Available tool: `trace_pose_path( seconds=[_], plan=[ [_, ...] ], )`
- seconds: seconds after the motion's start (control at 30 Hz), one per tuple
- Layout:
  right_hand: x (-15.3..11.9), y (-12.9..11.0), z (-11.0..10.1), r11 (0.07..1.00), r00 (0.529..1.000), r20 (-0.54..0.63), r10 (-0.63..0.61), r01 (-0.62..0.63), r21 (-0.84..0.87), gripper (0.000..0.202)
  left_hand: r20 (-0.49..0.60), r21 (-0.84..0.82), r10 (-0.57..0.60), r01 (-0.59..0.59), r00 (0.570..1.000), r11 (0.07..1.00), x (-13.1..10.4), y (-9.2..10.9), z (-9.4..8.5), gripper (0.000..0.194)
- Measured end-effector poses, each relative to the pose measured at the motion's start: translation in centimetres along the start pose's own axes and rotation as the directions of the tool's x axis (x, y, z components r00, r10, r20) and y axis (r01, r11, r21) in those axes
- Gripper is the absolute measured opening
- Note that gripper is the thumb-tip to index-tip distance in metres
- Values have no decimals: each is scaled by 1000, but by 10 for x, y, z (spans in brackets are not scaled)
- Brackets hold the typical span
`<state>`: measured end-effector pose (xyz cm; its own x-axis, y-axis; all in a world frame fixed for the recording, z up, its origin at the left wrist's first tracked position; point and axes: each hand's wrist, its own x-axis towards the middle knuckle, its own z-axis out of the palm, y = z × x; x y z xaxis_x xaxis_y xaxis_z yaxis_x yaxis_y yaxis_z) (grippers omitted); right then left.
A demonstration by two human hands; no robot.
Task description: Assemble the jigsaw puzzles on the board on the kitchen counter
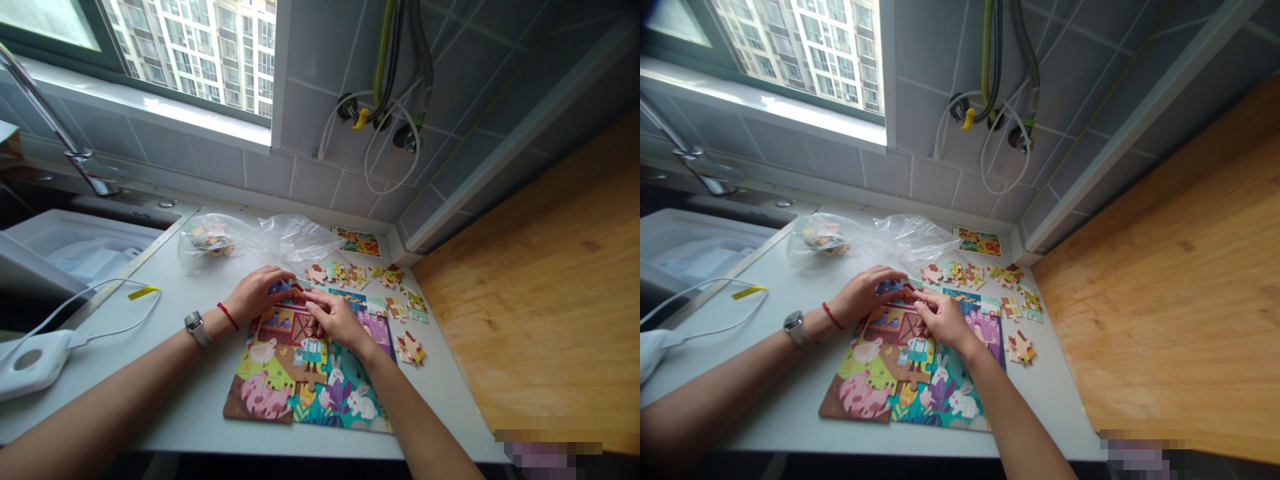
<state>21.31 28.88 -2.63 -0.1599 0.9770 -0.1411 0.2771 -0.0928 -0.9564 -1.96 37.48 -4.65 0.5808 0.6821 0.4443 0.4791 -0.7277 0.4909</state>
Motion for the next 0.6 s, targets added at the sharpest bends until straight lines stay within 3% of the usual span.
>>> trace_pose_path(
  seconds=[0.07,0.13,0.2,0.37,0.6],
  plan=[
    [0,-3,-4,996,988,-126,-89,85,-39,42,2,0,3,-3,1000,1000,0,0,0,27],
    [1,-5,-10,967,937,-255,-238,204,-155,32,-2,0,1,-1,1000,1000,0,-1,1,27],
    [2,-4,-14,910,883,-289,-371,283,-302,26,-6,-8,5,-5,1000,1000,0,-2,2,28],
    [3,6,-13,774,870,-118,-479,355,-525,37,2,-5,6,-6,1000,1000,-1,-1,3,28],
    [4,9,-14,695,907,6,-421,327,-641,41,24,-12,29,-29,999,1000,0,2,-1,30]
  ],
)
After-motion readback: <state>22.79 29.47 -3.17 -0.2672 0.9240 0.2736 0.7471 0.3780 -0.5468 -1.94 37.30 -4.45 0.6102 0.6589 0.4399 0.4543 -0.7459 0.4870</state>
